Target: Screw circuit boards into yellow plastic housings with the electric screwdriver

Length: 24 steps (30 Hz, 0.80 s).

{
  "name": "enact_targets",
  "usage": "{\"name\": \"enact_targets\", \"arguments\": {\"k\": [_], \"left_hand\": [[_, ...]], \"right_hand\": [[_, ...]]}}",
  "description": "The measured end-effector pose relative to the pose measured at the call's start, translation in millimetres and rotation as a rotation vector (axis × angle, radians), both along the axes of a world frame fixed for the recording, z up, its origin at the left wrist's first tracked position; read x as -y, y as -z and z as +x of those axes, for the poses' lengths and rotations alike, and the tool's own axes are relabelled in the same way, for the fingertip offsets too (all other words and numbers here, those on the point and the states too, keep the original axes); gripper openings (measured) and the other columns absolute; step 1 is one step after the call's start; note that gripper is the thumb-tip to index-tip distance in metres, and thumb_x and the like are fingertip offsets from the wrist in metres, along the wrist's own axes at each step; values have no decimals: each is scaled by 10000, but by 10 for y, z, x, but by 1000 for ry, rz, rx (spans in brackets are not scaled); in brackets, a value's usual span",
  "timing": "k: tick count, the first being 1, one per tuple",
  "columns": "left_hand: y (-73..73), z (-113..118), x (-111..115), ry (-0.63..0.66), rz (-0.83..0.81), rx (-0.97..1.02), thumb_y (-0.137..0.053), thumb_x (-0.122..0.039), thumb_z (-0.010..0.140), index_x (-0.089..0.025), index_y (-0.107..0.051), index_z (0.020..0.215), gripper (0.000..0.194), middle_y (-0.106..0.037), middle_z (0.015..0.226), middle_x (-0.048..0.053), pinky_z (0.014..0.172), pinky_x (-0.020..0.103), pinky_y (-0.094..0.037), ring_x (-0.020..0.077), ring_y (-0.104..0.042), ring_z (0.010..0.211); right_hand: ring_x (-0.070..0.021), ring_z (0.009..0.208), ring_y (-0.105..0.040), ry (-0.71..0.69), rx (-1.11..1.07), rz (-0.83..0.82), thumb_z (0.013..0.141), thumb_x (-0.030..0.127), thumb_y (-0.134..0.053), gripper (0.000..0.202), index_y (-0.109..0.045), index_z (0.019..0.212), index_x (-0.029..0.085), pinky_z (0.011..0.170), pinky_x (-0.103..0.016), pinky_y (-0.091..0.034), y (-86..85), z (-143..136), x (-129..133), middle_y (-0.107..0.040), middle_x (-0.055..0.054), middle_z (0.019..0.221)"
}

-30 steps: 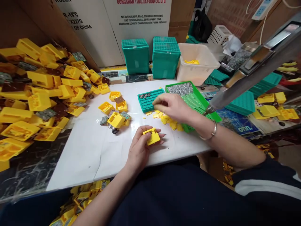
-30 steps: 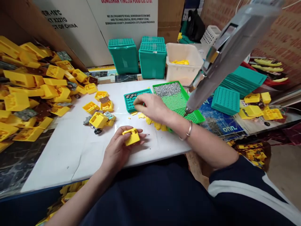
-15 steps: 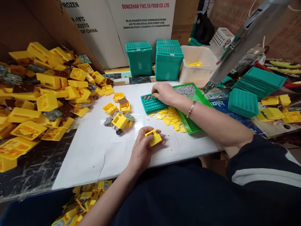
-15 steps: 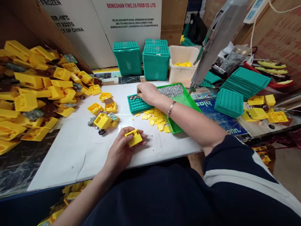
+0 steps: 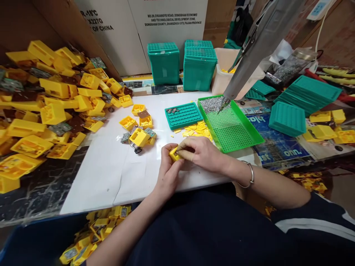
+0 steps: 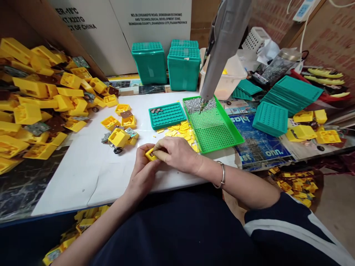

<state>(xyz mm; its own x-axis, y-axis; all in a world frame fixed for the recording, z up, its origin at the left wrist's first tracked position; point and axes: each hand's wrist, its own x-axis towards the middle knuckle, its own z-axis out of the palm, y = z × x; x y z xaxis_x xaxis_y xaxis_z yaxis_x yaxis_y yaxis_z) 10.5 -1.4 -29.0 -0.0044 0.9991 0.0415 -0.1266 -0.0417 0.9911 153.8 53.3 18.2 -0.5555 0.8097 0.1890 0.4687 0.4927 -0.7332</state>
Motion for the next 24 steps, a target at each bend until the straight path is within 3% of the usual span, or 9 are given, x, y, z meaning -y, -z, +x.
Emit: {"name": "enact_targets", "arguments": {"k": [3,6,8,10,12,14,17,20,24], "left_hand": [[-38,4,25,19,41,-76,-562,-195,838,-223,-455,1120,303,-544,1027,20,842,289,-423,165,-519,932],[-61,-1,39,46,32,-119,-576,-198,829,-218,-496,1109,292,-561,1028,21,845,291,-420,164,-521,924],[-73,-16,27,86,-21,-73,-601,-200,815,-222,-534,1089,283,-583,1017,14,839,287,-432,159,-540,911],[-94,-46,-4,134,-102,65,-613,-224,819,-229,-559,1061,248,-611,1006,6,833,296,-462,159,-577,904],[-127,-92,-37,133,-171,220,-613,-261,834,-225,-573,1033,207,-639,992,10,815,318,-502,172,-620,905],[-161,-148,-55,91,-217,303,-609,-287,846,-208,-581,1005,180,-664,964,26,763,329,-536,192,-655,899],[-178,-218,-37,65,-275,307,-616,-291,847,-189,-577,989,179,-688,925,45,654,306,-557,203,-688,840],[-153,-244,-4,83,-297,291,-629,-303,843,-188,-570,989,195,-698,937,54,602,284,-557,204,-701,815],[-127,-236,-9,104,-305,308,-625,-301,844,-189,-570,991,193,-704,971,57,624,290,-567,205,-708,834]], "right_hand": [[-114,757,-571,55,19,21,828,182,-635,45,-612,845,147,719,-250,-408,14,-1,-11,-643,-13,805],[-97,633,-534,85,0,-244,719,283,-760,316,-529,902,169,606,-226,-389,39,44,-112,-569,46,693],[-89,562,-505,29,16,-426,665,356,-803,418,-507,899,176,547,-217,-363,41,87,-205,-529,73,633],[-89,567,-509,-77,45,-480,739,437,-739,368,-538,895,171,547,-219,-358,9,114,-282,-545,57,643],[-107,682,-552,-135,99,-339,872,466,-589,304,-599,922,166,616,-234,-378,-44,106,-328,-610,4,759],[-145,831,-572,-89,267,-76,957,390,-462,284,-639,1013,174,699,-268,-376,-79,57,-346,-643,-54,943],[-210,914,-548,33,652,268,962,210,-394,287,-615,1139,166,723,-327,-330,-50,-51,-342,-608,-120,1073],[-227,896,-531,31,839,373,947,136,-345,311,-615,1102,146,712,-349,-302,9,-115,-312,-600,-133,1045],[-213,866,-518,-18,856,357,960,206,-390,276,-661,983,160,691,-337,-286,-15,-103,-291,-615,-115,980]]}}
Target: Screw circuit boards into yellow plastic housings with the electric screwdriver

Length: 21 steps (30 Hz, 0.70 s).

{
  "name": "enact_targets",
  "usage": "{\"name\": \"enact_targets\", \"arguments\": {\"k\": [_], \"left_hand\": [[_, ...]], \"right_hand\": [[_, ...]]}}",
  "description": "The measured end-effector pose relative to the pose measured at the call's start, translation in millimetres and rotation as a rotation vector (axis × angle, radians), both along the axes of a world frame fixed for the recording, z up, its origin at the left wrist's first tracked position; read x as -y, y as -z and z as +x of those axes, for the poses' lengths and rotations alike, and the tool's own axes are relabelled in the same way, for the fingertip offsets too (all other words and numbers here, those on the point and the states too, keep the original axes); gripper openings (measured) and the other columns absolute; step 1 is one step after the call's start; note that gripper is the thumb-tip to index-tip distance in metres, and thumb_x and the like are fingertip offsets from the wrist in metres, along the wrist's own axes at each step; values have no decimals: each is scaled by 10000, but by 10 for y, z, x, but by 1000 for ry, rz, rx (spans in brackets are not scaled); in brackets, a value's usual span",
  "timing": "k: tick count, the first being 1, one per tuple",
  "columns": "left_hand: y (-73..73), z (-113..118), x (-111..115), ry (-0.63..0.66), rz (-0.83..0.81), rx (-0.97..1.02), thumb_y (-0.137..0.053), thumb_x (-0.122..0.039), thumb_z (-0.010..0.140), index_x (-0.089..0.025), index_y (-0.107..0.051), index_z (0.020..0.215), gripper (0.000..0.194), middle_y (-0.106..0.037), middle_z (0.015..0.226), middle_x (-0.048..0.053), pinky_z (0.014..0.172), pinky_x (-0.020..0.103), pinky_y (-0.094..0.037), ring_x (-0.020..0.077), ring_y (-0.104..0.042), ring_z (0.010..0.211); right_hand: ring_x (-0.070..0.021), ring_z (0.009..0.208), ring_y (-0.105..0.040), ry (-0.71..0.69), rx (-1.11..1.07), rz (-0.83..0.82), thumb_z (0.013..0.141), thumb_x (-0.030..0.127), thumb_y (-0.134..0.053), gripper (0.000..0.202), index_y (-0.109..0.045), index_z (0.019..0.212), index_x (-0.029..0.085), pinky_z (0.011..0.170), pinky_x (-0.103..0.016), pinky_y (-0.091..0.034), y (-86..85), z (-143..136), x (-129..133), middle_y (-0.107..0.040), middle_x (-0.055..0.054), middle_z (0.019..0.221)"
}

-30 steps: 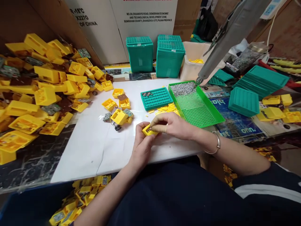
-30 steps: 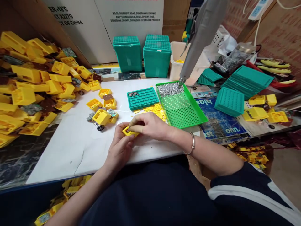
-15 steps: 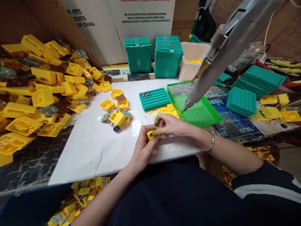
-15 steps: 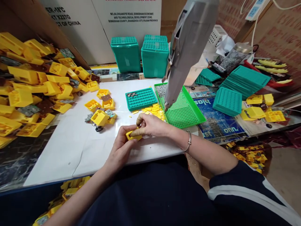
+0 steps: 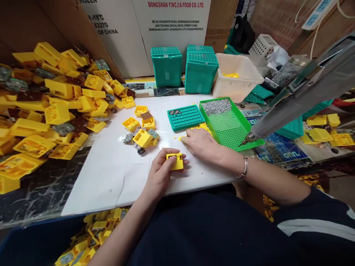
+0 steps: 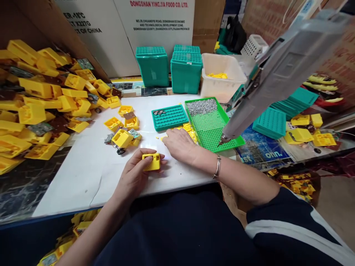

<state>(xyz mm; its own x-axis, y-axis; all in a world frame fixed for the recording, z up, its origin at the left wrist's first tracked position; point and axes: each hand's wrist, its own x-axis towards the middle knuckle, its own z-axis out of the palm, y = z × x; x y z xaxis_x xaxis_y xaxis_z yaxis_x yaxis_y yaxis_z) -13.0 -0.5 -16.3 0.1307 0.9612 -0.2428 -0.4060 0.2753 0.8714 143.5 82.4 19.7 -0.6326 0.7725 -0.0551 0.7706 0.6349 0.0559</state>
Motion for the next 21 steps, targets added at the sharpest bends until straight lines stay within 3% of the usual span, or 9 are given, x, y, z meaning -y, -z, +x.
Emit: {"name": "enact_targets", "arguments": {"k": [4,9,13,16,21], "left_hand": [[-18,11,-34,-35,4,16,-629,-280,828,-187,-583,966,173,-698,1002,50,673,314,-578,201,-707,849],[-26,6,-36,-56,38,4,-629,-291,827,-192,-583,995,200,-694,951,44,764,389,-581,221,-700,903],[-35,-4,-49,-94,22,43,-625,-266,818,-184,-562,982,194,-698,896,40,732,396,-589,212,-707,838],[-60,16,-63,-77,3,80,-625,-247,808,-181,-562,976,191,-693,865,32,712,394,-593,202,-705,796],[-96,104,-55,-30,-10,111,-625,-227,804,-180,-585,965,173,-673,824,15,639,331,-590,180,-686,751]], "right_hand": [[-205,852,-516,28,-57,5,956,212,-418,273,-681,1011,163,664,-332,-277,-25,-26,-89,-626,-120,998],[-206,851,-537,-6,-104,-7,928,203,-483,222,-695,897,144,658,-319,-302,31,-61,-178,-650,-129,985],[-158,795,-588,3,-468,-123,933,203,-504,173,-663,959,139,675,-275,-380,4,65,-40,-691,-78,905],[-111,793,-608,-106,-795,-251,895,171,-577,87,-657,919,143,735,-227,-435,0,186,131,-702,-27,871],[-112,752,-588,-206,-851,-152,906,210,-577,112,-670,918,147,702,-235,-454,83,311,285,-671,-35,815]]}}
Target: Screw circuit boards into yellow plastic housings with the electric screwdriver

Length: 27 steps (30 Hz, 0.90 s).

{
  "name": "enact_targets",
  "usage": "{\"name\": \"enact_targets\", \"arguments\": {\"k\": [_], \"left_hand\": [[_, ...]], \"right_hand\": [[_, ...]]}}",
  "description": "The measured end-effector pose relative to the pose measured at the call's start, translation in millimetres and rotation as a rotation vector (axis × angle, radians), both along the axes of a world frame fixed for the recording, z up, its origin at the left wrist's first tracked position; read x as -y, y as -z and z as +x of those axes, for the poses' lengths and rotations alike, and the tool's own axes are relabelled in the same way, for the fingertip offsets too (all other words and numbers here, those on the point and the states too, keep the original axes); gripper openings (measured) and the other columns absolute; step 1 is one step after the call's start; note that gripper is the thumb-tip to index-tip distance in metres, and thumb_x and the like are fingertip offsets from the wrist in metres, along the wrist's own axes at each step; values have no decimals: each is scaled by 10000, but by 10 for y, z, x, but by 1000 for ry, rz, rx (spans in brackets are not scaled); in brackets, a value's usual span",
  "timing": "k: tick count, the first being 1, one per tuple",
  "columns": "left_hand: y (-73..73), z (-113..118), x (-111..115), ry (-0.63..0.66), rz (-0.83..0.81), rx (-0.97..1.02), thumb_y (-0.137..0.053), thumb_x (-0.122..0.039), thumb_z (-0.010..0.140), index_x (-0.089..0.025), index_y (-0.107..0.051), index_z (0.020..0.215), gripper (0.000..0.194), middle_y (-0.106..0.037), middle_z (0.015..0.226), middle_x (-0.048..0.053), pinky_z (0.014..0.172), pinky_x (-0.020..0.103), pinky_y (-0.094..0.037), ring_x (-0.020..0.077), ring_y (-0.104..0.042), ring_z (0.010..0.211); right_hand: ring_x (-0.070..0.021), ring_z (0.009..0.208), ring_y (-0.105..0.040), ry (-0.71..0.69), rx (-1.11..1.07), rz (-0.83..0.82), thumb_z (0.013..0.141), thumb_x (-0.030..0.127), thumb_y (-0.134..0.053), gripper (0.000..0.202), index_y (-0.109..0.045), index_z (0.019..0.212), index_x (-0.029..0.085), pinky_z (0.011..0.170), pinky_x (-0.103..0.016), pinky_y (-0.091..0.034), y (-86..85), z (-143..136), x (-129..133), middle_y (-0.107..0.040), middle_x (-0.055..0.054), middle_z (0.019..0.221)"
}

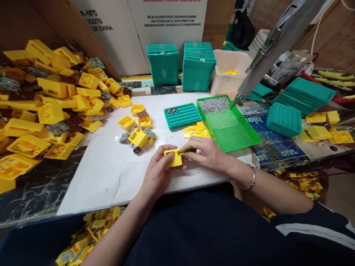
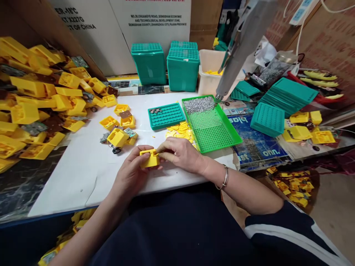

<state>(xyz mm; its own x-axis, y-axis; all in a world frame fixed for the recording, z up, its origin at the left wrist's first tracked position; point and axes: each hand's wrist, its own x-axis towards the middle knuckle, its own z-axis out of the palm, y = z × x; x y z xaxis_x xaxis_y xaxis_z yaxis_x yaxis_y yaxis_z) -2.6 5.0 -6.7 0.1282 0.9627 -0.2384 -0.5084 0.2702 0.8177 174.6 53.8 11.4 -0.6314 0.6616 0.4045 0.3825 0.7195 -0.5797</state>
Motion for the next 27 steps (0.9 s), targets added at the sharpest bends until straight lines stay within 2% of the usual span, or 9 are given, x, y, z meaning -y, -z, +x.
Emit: {"name": "enact_targets", "arguments": {"k": [4,6,8,10,13,15,19,22,27], "left_hand": [[-37,31,-37,83,-45,10,-624,-202,787,-161,-606,915,135,-640,744,9,525,245,-544,142,-637,650],[-52,33,-62,153,-79,5,-612,-192,791,-155,-605,914,129,-639,743,17,510,236,-528,142,-629,636],[-47,49,-69,187,-89,-1,-593,-209,819,-164,-588,941,130,-650,791,28,551,253,-535,157,-644,682],[-19,87,-53,177,-50,-14,-577,-240,853,-188,-563,981,139,-655,869,29,635,280,-545,170,-652,766],[42,163,-4,164,86,-107,-592,-266,866,-228,-531,1066,212,-636,972,10,793,302,-515,159,-617,872],[71,205,28,169,175,-208,-602,-284,867,-242,-509,1109,262,-616,1001,1,845,293,-475,153,-585,902],[94,240,68,164,321,-418,-537,-308,917,-246,-451,1158,264,-565,1052,14,875,295,-421,166,-535,965],[115,237,86,133,436,-575,-494,-267,939,-240,-439,1156,226,-518,1066,27,875,294,-403,169,-507,975],[139,201,98,190,532,-641,-475,-230,943,-240,-469,1141,199,-523,1012,31,800,286,-415,169,-506,898]], "right_hand": [[-169,778,-568,-166,247,331,977,227,-390,308,-673,869,177,681,-312,-441,2,91,0,-665,-83,833],[-179,780,-568,-215,311,372,981,230,-360,348,-677,846,182,677,-325,-440,-21,130,-3,-673,-92,844],[-172,786,-583,-139,246,263,977,237,-386,321,-685,882,167,687,-313,-457,-46,154,3,-674,-94,853],[-150,799,-607,-8,86,33,950,225,-469,231,-687,920,157,712,-283,-476,-69,158,22,-681,-77,859],[-119,800,-635,116,-149,-330,872,197,-595,93,-678,907,173,736,-243,-489,-93,133,79,-700,-24,868],[-107,756,-628,154,-214,-471,836,206,-631,68,-656,890,174,704,-229,-485,-95,105,126,-693,0,835],[-87,695,-580,203,-199,-486,804,199,-648,94,-607,885,175,661,-209,-446,-85,66,177,-642,26,782],[-84,654,-542,217,-109,-485,806,195,-645,198,-594,996,181,632,-206,-404,-103,84,138,-584,48,711],[-90,566,-452,79,157,-533,860,336,-628,207,-621,995,180,571,-219,-306,-153,157,47,-492,65,598]]}}
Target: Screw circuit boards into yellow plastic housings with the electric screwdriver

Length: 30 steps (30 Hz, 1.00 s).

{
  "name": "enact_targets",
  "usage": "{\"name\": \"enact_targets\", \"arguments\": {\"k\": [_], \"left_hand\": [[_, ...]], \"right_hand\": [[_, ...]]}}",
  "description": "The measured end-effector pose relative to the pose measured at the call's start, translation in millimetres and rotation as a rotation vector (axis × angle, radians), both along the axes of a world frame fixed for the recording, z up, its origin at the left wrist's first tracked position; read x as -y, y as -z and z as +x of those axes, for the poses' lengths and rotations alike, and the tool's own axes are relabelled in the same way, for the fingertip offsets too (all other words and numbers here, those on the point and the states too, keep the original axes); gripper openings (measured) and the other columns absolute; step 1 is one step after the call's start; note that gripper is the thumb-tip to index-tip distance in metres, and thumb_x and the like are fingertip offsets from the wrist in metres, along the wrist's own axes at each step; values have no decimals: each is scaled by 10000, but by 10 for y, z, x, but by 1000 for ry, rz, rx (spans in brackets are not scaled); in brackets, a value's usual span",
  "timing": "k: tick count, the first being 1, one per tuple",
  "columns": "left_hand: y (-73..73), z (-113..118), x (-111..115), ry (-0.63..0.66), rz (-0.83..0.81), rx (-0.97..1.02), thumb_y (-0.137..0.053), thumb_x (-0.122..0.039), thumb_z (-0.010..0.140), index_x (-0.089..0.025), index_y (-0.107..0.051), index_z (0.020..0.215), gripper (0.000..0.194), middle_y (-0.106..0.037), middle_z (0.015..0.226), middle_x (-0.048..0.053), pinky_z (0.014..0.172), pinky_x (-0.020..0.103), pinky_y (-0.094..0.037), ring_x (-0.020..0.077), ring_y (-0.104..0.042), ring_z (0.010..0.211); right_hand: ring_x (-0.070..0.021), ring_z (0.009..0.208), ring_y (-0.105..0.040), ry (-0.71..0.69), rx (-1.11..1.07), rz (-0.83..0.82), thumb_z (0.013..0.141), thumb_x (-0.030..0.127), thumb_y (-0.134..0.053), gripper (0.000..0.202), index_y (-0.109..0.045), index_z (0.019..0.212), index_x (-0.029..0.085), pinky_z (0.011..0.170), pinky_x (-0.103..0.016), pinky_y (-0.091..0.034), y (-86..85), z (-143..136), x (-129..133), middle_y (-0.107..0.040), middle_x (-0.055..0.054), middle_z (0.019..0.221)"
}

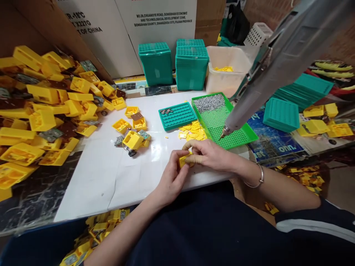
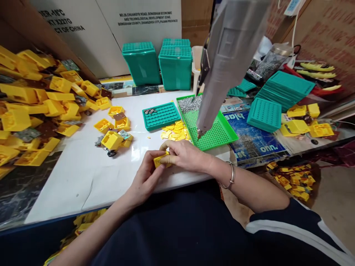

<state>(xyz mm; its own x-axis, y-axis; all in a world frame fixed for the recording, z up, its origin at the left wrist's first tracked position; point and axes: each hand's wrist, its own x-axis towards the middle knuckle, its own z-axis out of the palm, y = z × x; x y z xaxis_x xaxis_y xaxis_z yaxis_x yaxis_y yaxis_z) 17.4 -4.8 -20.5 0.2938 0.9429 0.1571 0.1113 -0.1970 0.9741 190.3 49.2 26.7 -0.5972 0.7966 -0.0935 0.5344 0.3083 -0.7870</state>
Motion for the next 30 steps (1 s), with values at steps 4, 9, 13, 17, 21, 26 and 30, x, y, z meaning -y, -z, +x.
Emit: {"name": "enact_targets", "arguments": {"k": [4,9,13,17,21,26,30], "left_hand": [[-17,-37,-16,30,11,23,-496,-236,934,-243,-493,1125,191,-534,990,25,762,276,-426,162,-513,858],[-25,-38,-19,32,57,16,-500,-224,929,-246,-498,1124,197,-538,996,29,772,276,-435,164,-526,879],[-32,-29,-11,26,106,-28,-499,-190,920,-250,-506,1128,217,-538,1016,33,792,278,-439,165,-534,909],[-36,-31,-14,2,116,-31,-518,-197,909,-249,-530,1110,208,-548,1015,34,814,282,-441,171,-542,930],[-20,-22,-28,3,86,-26,-567,-220,886,-247,-550,1090,207,-563,995,33,807,282,-445,173,-545,912],[-41,-7,-38,-7,-84,33,-638,-294,854,-226,-578,1062,227,-586,961,25,774,264,-448,155,-540,858],[-126,-3,-45,3,-409,259,-647,-313,857,-228,-552,1023,209,-635,968,15,775,281,-494,144,-601,845]], "right_hand": [[-99,564,-444,48,88,118,889,362,-585,219,-589,995,171,588,-233,-266,11,-21,58,-505,57,594],[-106,570,-460,111,47,96,891,377,-576,230,-582,995,172,590,-229,-270,33,-65,162,-520,49,597],[-119,594,-483,127,68,122,897,373,-565,244,-575,1021,163,590,-231,-271,43,-61,206,-534,34,628],[-144,662,-524,116,82,187,917,407,-527,297,-558,1067,152,619,-239,-288,91,-31,187,-598,-4,720],[-126,588,-492,57,26,123,901,424,-558,299,-560,1047,164,605,-229,-297,174,8,127,-550,38,618],[-150,693,-576,86,65,157,927,399,-525,305,-566,1103,153,623,-239,-357,159,-15,212,-645,-17,760],[-131,726,-614,197,-158,472,930,343,-532,228,-618,1086,200,687,-255,-466,-99,208,177,-675,-18,832]]}}
